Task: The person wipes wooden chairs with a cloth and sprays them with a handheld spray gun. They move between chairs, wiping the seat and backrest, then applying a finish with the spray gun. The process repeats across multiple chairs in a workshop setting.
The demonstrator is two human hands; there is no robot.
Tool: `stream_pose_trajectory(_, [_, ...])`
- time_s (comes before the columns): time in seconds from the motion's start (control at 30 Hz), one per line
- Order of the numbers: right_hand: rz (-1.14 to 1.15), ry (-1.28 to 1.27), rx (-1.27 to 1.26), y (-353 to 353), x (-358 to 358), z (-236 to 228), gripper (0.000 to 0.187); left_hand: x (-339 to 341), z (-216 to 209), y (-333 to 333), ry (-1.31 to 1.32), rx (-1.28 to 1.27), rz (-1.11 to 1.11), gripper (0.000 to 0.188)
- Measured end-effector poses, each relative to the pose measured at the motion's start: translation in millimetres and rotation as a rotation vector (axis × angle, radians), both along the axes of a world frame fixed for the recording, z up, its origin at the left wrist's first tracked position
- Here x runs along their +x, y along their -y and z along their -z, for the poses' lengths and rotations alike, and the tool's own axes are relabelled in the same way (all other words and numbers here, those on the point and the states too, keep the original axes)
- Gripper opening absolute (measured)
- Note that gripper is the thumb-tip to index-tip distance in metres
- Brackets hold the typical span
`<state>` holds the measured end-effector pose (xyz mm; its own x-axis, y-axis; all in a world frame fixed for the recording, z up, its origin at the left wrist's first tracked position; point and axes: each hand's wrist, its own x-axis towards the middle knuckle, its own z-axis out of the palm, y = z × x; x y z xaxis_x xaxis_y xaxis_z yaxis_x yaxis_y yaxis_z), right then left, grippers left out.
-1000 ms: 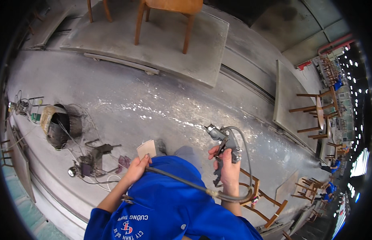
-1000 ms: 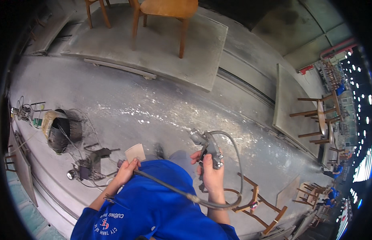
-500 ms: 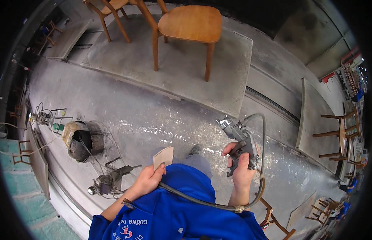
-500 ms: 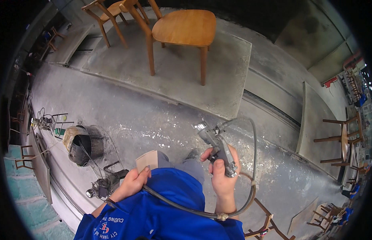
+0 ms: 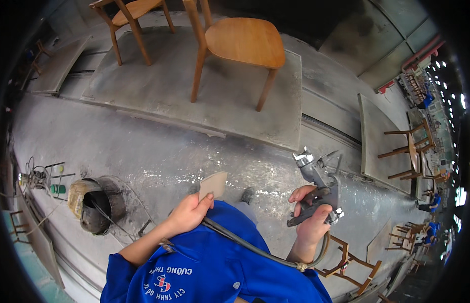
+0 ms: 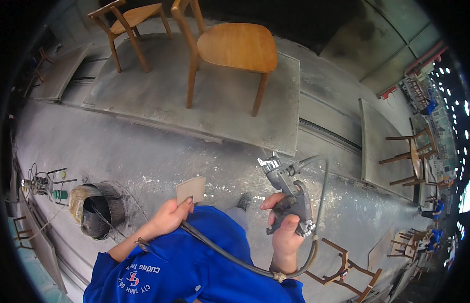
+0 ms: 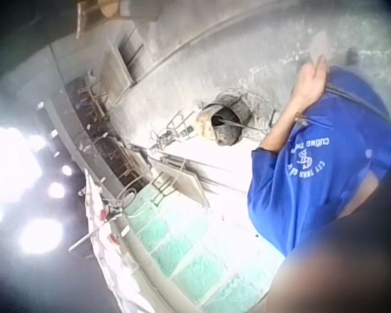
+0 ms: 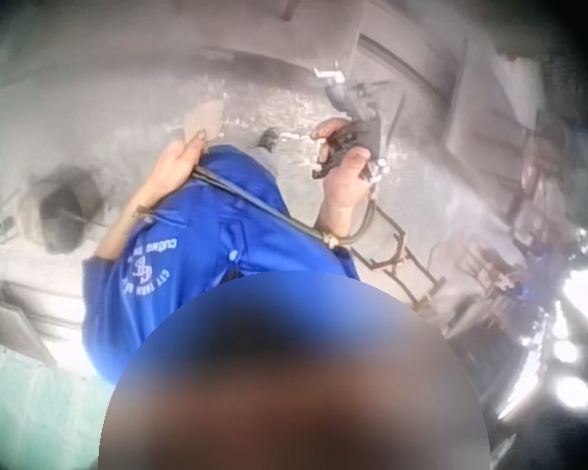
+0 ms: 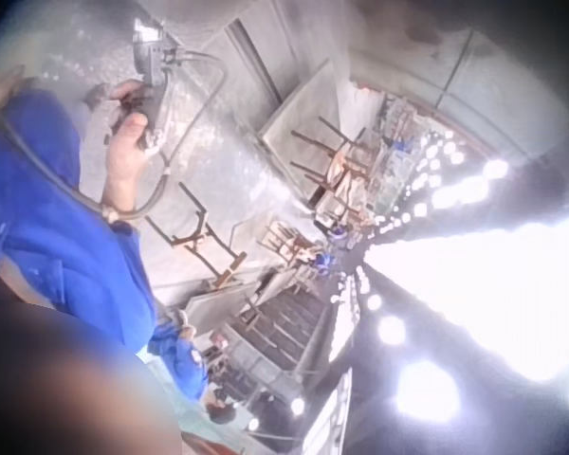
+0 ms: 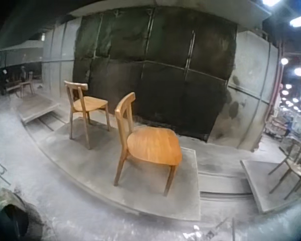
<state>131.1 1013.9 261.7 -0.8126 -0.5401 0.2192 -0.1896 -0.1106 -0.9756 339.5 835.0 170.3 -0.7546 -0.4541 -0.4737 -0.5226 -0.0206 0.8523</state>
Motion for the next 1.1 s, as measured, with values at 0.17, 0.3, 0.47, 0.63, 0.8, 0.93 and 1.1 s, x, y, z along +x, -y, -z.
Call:
stream_pose_trajectory(0.17, [0.046, 0.044, 0.017, 20, 62, 18, 0.069, 40, 3, 37, -0.037, -0.002, 0.098, 0.046])
stream_pose_trajectory(0.3, [0.133, 0.193, 0.121, 26, 98, 45, 0.039, 70, -4, 54, -0.007, -0.006, 0.165, 0.046])
stream_pose_trajectory(0.47, [0.244, 0.381, 0.346, 30, 134, 80, 0.036, 89, 1, 68, -0.044, 0.006, 0.212, 0.047])
stream_pose_trajectory(0.63, [0.265, 0.419, 0.324, 24, 156, 82, 0.04, 90, 6, 77, -0.025, 0.046, 0.254, 0.049])
stream_pose_trajectory(0.8, [0.169, 0.35, 0.193, 7, 157, 59, 0.051, 63, -2, 82, -0.095, 0.048, 0.405, 0.049])
stream_pose_trajectory(0.93, [0.446, 0.156, 0.063, -14, 147, 47, 0.054, 30, -11, 81, -0.087, 0.11, 0.482, 0.046])
stream_pose_trajectory(1.1, [0.666, 0.106, -0.094, -37, 114, 45, 0.059, -19, -14, 86, -0.007, 0.126, 0.512, 0.045])
